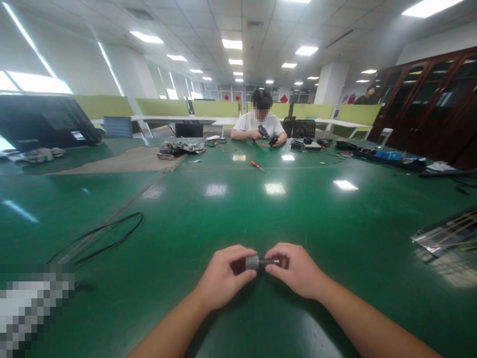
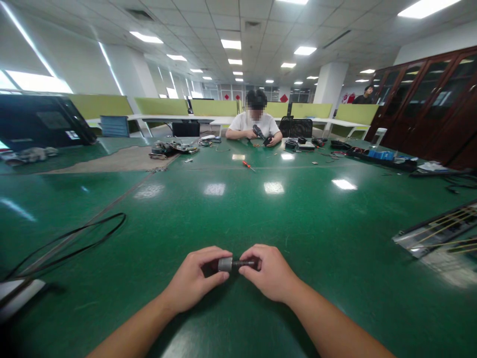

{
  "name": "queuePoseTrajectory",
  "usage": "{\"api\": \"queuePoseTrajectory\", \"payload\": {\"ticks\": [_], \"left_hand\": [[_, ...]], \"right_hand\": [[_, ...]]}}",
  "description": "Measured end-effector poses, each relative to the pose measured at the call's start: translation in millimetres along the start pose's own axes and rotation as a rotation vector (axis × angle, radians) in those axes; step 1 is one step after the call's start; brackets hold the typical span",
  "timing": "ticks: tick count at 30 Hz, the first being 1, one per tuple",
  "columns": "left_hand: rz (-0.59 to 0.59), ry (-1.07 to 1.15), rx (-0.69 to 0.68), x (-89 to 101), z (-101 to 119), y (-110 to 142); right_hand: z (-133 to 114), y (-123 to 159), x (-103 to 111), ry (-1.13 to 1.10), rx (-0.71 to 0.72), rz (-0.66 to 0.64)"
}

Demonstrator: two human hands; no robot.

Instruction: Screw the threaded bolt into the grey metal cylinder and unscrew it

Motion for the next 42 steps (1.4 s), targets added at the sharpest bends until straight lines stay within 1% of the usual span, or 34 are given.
{"api": "queuePoseTrajectory", "payload": {"ticks": [15,42], "left_hand": [[0.025,0.018,0.018,3.1,-0.1,1.0],[0.018,0.035,0.053,3.1,-3.9,-0.4]], "right_hand": [[-0.8,0.1,1.9,-0.001,-0.024,0.010],[1.4,0.2,4.8,-0.013,-0.041,0.023]]}}
Point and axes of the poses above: each hand's wrist, its own y-axis away from the middle knuckle, its own x-axis out of the back of the hand, z = x × y, the point moved 4 cm from there along -y, towards the middle knuckle, and after that the axes turned 5 degrees about -y, right-handed, at the moved point
